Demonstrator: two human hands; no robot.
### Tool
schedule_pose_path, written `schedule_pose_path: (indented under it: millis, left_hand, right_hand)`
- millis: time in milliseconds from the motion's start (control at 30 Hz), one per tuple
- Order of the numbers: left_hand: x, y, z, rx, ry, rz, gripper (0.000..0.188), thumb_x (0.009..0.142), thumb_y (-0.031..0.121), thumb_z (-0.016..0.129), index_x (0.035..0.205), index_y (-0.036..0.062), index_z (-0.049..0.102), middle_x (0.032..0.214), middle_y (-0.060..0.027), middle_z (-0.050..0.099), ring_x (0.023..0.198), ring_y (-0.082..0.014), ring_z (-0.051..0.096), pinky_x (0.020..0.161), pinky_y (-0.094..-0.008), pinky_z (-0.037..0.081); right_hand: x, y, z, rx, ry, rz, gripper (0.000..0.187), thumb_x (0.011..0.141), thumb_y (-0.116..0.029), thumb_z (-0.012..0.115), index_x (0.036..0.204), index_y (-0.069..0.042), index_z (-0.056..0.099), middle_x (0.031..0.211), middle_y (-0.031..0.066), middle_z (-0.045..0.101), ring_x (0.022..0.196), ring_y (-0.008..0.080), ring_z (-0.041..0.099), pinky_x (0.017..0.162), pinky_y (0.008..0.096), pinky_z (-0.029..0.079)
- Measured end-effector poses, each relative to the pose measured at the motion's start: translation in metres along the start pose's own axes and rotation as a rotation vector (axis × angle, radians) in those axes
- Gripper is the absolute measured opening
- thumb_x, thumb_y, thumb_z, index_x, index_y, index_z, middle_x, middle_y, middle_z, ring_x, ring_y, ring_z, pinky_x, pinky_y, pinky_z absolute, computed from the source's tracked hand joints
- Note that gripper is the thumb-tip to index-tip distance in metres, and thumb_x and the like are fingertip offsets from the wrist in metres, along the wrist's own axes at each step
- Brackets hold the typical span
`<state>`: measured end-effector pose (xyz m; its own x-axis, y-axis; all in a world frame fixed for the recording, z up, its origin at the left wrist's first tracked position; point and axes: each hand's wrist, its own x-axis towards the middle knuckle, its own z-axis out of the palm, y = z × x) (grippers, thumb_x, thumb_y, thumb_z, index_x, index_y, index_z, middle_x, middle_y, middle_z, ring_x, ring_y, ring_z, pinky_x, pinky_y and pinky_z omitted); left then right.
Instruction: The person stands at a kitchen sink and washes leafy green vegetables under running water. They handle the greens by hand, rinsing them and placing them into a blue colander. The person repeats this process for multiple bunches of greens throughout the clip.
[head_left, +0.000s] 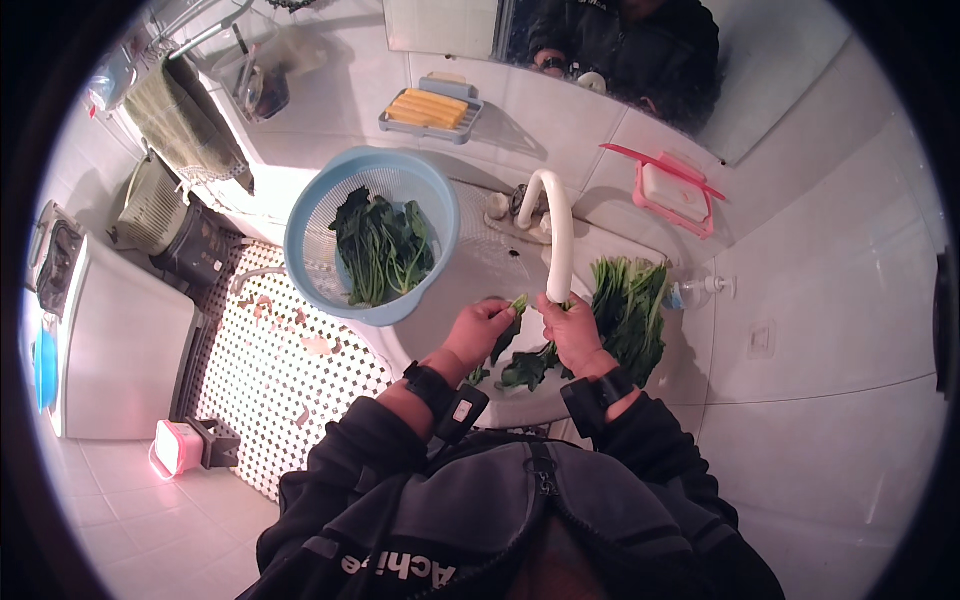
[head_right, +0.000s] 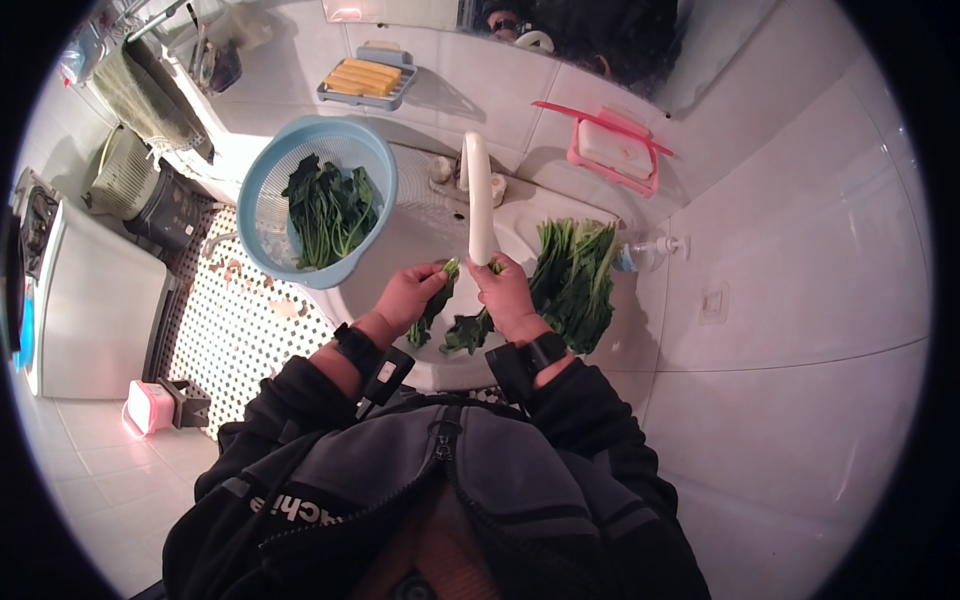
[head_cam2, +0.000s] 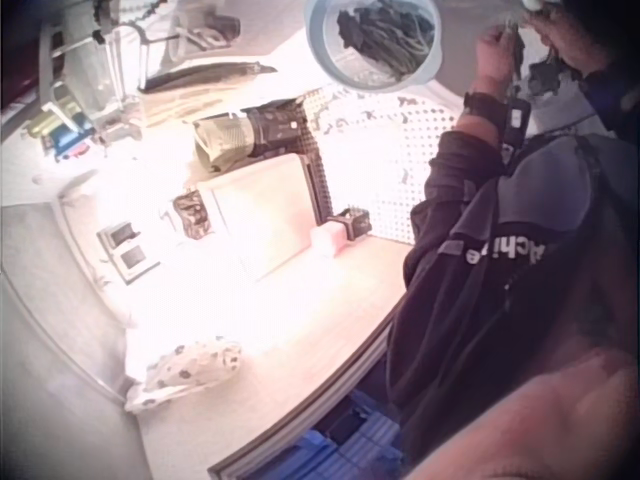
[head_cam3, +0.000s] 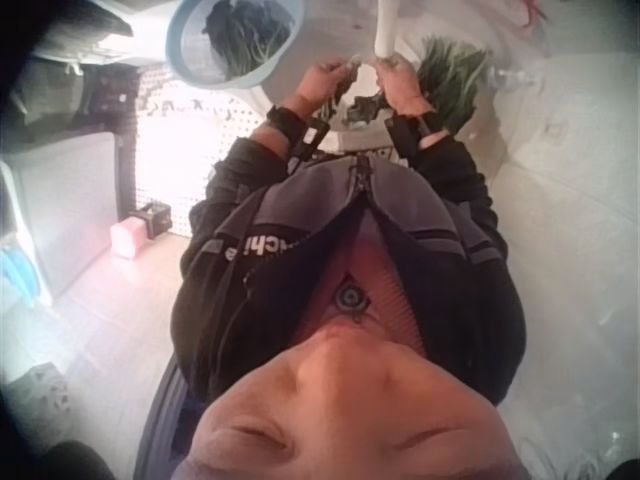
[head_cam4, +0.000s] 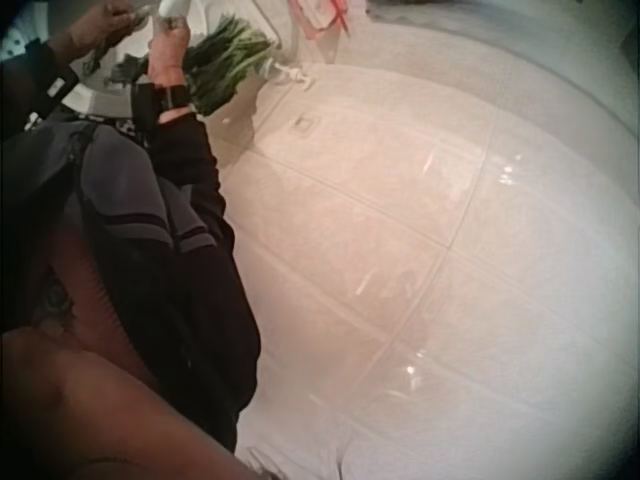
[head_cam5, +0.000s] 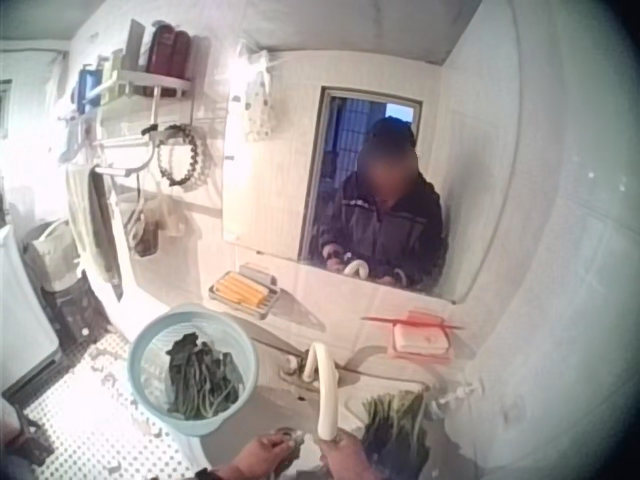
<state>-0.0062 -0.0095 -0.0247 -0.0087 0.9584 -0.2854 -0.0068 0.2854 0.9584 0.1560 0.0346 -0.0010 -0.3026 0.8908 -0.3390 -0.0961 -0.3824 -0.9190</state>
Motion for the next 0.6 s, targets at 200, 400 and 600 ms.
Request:
schedule_pose_path:
  millis: [200, 400, 600]
  left_hand:
    - [0.0015, 0.0006, 0.0043, 0.181, 0.016, 0.164, 0.024, 0.087, 0.018, 0.054, 0.101, -0.0004, 0.060, 0.080, 0.0013, 0.059, 0.069, -0.0056, 0.051, 0.063, -0.0213, 0.043]
    - [0.0047, 0.0054, -0.0022, 0.229, 0.069, 0.157, 0.020, 0.085, 0.017, 0.056, 0.095, -0.0002, 0.060, 0.076, -0.0027, 0.061, 0.065, -0.0086, 0.053, 0.061, -0.0243, 0.044]
    - [0.0069, 0.0085, -0.0043, 0.557, 0.150, 0.397, 0.019, 0.082, 0.016, 0.058, 0.092, 0.0005, 0.060, 0.072, -0.0066, 0.060, 0.065, -0.0110, 0.056, 0.061, -0.0262, 0.045]
  right_hand:
    - [-0.0021, -0.0010, 0.0032, -0.236, -0.044, -0.112, 0.018, 0.078, -0.016, 0.067, 0.083, -0.002, 0.058, 0.067, -0.0028, 0.052, 0.057, 0.0043, 0.044, 0.050, 0.0204, 0.037]
    - [0.0015, 0.0025, -0.0050, -0.377, -0.082, -0.136, 0.017, 0.079, -0.015, 0.065, 0.084, -0.001, 0.057, 0.069, -0.0019, 0.055, 0.060, 0.0062, 0.047, 0.055, 0.0224, 0.040]
    - [0.0003, 0.0034, -0.0023, -0.314, -0.096, -0.138, 0.013, 0.083, -0.014, 0.060, 0.086, -0.002, 0.056, 0.070, -0.0003, 0.057, 0.061, 0.0058, 0.048, 0.053, 0.0216, 0.039]
